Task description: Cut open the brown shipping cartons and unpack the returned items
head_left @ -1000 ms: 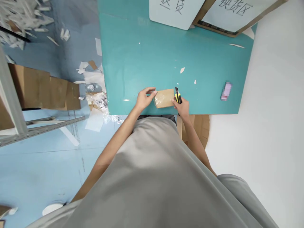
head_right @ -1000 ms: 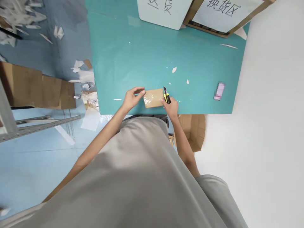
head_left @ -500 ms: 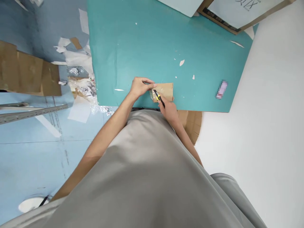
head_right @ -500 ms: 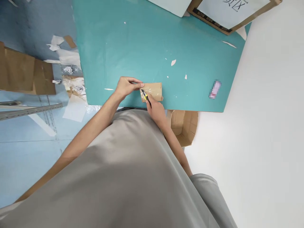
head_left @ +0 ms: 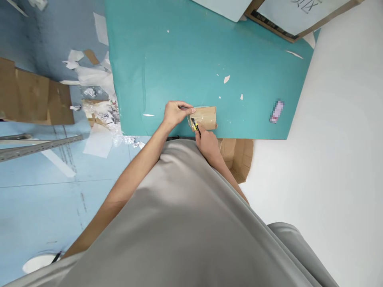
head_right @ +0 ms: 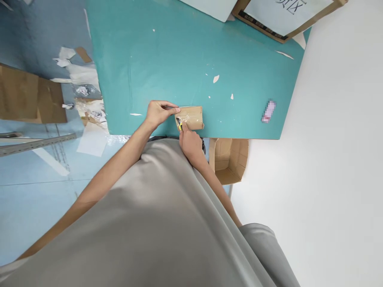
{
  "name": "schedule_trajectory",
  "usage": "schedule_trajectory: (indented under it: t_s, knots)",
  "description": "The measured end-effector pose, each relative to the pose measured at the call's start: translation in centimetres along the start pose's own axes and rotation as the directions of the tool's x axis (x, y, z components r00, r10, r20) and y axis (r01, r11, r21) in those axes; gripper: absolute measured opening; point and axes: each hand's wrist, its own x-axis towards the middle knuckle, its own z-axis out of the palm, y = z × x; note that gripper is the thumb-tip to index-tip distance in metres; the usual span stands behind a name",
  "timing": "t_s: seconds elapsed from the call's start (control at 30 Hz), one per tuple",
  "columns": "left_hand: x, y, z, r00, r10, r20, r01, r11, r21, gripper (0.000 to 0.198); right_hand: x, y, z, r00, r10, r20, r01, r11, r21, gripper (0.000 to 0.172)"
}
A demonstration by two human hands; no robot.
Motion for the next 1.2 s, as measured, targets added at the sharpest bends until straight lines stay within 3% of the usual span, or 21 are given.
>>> schedule_trajectory:
  t_s: [0.2, 0.33, 0.47, 0.6, 0.73, 0.87, 1.03, 1.2]
  knots:
    - [-0.4, 0.0, 0.0, 1.000, -0.001, 0.010, 0.001, 1.000, 0.006, 0.032, -1.4, 0.8, 0.2, 0.999, 0.004, 0.045, -0.001, 0.999, -0.054, 0.059]
    - [-0.2, -0.4, 0.2, 0.999, 0.029, 0.014, -0.029, 1.000, 0.012, 0.033, -2.3, 1.5, 0.0, 0.999, -0.050, 0.007, 0.050, 0.998, -0.033, 0.059]
    - [-0.6, -1.2, -0.5, 0.993, 0.099, 0.068, -0.098, 0.995, -0.014, 0.045, -2.6, 3.6, -1.1, 0.982, -0.006, -0.188, 0.021, 0.997, 0.076, 0.060]
    - [-2.3, -1.7, -1.8, 0.955, 0.223, 0.194, -0.235, 0.971, 0.045, 0.070, -0.2, 6.9, -1.5, 0.902, 0.146, -0.406, -0.063, 0.976, 0.210, 0.064]
    - [-3.3, -1.9, -2.2, 0.907, 0.335, 0.254, -0.400, 0.874, 0.278, 0.076, 2.5, 8.7, -0.6, 0.918, 0.116, -0.379, -0.008, 0.961, 0.276, 0.059]
    - [-2.6, -1.8, -1.5, 0.907, 0.332, 0.260, -0.417, 0.802, 0.428, 0.064, 3.1, 8.8, 0.1, 0.927, 0.078, -0.366, 0.029, 0.960, 0.279, 0.057]
    - [-1.8, -1.3, -0.9, 0.904, 0.366, 0.220, -0.427, 0.793, 0.436, 0.050, 3.0, 9.0, 0.6, 0.911, 0.095, -0.402, 0.043, 0.945, 0.323, 0.055]
    - [-3.7, -0.4, -1.9, 0.910, 0.373, 0.180, -0.413, 0.843, 0.345, 0.048, 3.3, 8.8, 1.0, 0.908, 0.117, -0.402, 0.007, 0.956, 0.293, 0.062]
